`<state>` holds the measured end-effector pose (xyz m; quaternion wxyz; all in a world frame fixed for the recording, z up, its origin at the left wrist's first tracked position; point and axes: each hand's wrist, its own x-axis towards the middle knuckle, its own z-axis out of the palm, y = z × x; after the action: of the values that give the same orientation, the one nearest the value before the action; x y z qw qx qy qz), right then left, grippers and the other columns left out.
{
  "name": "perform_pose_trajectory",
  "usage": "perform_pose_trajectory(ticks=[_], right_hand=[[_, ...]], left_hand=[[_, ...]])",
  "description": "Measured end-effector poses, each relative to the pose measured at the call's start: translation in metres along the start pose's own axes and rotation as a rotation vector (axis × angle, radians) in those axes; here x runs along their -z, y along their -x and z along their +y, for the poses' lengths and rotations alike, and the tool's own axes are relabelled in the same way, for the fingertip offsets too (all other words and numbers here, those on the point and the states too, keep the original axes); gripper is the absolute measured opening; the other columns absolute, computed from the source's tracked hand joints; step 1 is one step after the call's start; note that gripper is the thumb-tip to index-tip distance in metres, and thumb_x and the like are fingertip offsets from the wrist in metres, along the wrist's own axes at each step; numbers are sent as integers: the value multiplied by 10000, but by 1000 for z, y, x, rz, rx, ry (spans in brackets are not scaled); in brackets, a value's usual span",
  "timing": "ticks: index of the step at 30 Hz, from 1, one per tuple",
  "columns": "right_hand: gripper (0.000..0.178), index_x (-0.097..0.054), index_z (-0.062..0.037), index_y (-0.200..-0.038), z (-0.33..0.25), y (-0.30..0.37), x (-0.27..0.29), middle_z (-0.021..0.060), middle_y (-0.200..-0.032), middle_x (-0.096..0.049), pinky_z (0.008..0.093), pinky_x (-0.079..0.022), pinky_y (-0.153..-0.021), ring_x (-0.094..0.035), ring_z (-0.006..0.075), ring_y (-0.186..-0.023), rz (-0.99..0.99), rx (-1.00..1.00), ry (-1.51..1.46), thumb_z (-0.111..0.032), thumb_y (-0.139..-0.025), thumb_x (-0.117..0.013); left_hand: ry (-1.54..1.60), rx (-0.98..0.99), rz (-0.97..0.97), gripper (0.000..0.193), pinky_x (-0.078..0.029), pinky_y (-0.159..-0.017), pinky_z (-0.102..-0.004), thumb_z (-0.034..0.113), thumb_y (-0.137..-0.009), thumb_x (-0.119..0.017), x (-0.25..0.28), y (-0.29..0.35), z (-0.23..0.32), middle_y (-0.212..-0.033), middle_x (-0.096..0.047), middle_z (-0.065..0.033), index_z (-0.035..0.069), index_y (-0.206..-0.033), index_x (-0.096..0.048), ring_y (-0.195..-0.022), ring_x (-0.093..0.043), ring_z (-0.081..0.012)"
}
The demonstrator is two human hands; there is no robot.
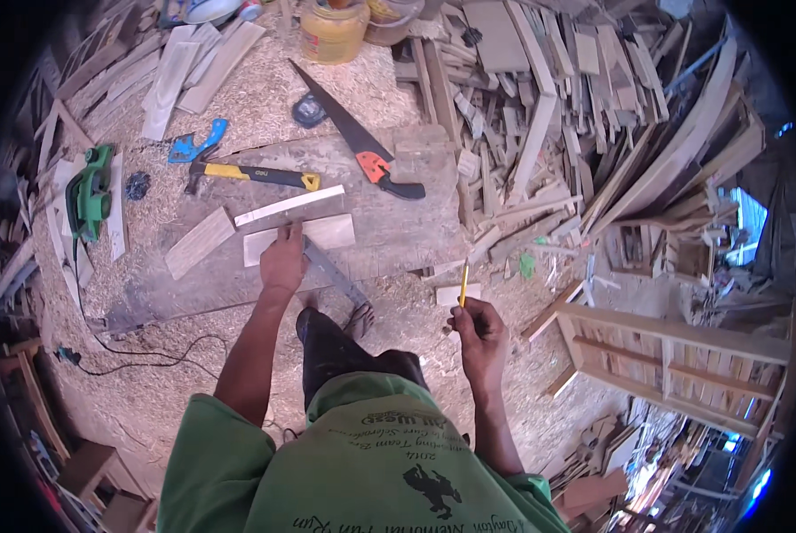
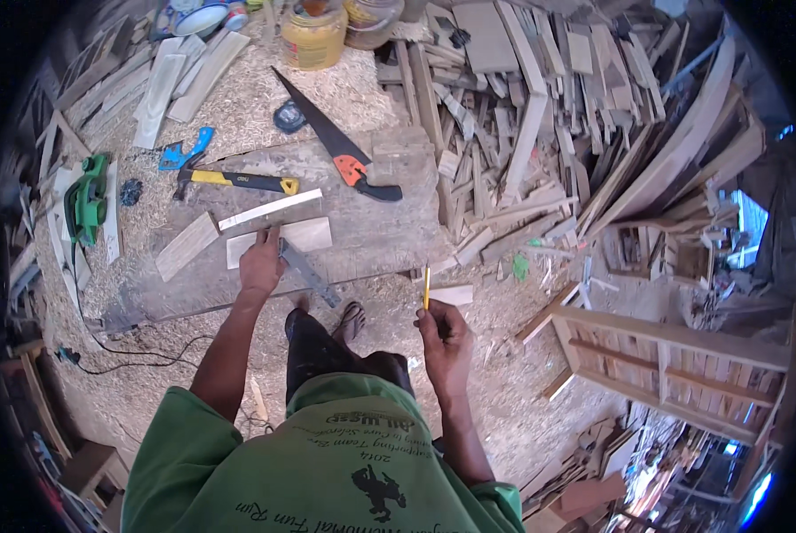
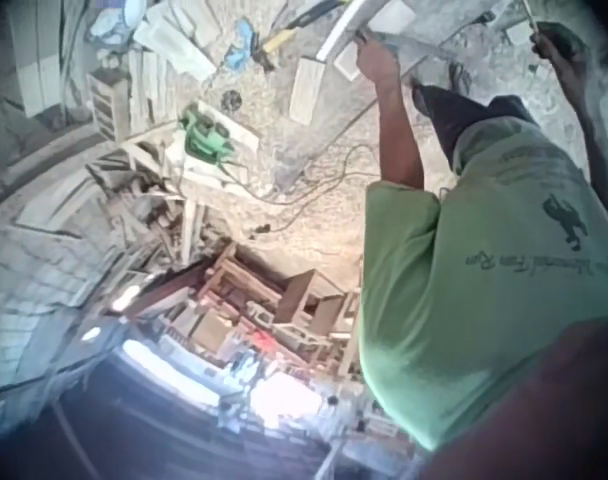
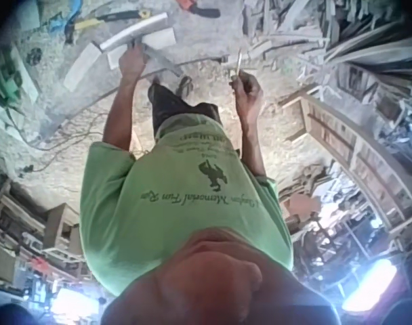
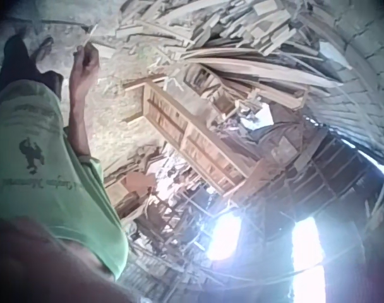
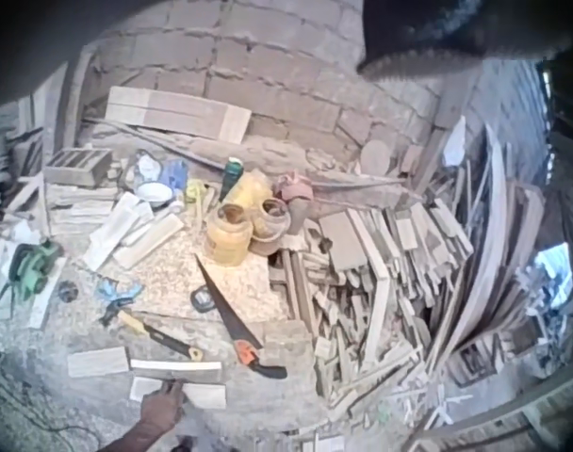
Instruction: The person assembles a wooden chair frame by hammering nails into the joints. They then measure and cut small wooden pieces using a hand saw and a square ruler to create additional components for the assembly.
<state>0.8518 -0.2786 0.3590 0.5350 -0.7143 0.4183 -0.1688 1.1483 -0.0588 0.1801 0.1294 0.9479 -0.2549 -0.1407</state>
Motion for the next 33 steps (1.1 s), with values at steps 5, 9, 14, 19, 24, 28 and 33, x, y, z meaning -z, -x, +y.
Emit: perform_pose_trajectory(ticks=[5, 9, 14, 19, 24, 28, 33], right_hand=[[169, -752, 28, -1113, 15, -3, -2, 100, -894, -793, 321, -593, -766, -746, 140, -824, 7, -36, -15, -137, -1073, -749], [153, -700, 16, -1125, 30, -8, -3, 105, -906, -800, 327, -611, -778, -766, 145, -855, -25, -59, -48, -131, -1090, -720], [171, -644, -6, -1223, 25, -14, -14, 125, -930, -812, 352, -634, -796, -801, 182, -882, -83, -75, -15, -127, -1108, -681], [197, -633, -23, -1259, 42, -16, -22, 150, -951, -826, 384, -639, -777, -818, 227, -865, -91, -93, 81, -146, -1111, -673], [224, -617, -43, -1297, 45, -25, -41, 151, -918, -823, 408, -638, -743, -820, 262, -830, -155, -115, 148, -137, -1101, -671], [257, -611, -64, -1316, 51, -36, -62, 150, -860, -798, 435, -612, -691, -801, 291, -771, -194, -87, 187, -125, -1077, -683], [293, -608, -103, -1337, 62, -55, -87, 160, -799, -756, 486, -577, -635, -764, 365, -703, -256, 10, 267, -126, -1058, -694]], left_hand=[[80, -84, 46, 809, -639, -888, -552, 180, -857, -773, 8, 0, 4, -1380, -634, -225, 80, -1600, -470, -1093, -746, -444], [190, -204, -27, 720, -564, -1020, -579, 258, -871, -835, 32, -27, 16, -1388, -629, -259, 65, -1468, -481, -1254, -662, -488], [216, -272, -79, 483, -512, -1051, -585, 171, -971, -722, 12, -71, 21, -1339, -634, -206, 93, -1420, -560, -1282, -623, -466], [107, -340, 70, 480, -470, -1091, -559, 190, -1000, -710, -6, -66, 29, -1312, -637, -115, 198, -1477, -665, -1318, -575, -366], [224, -334, 234, 467, -472, -1098, -545, 258, -1035, -707, -25, -59, 26, -1358, -650, -132, 168, -1491, -672, -1272, -580, -396], [226, -333, 285, 478, -457, -1126, -551, 281, -1050, -689, -36, -57, 22, -1390, -658, -139, 131, -1503, -656, -1280, -591, -402], [182, -374, 349, 471, -449, -1146, -551, 256, -1054, -655, -33, -56, 29, -1389, -675, -146, 124, -1506, -652, -1310, -598, -400]])
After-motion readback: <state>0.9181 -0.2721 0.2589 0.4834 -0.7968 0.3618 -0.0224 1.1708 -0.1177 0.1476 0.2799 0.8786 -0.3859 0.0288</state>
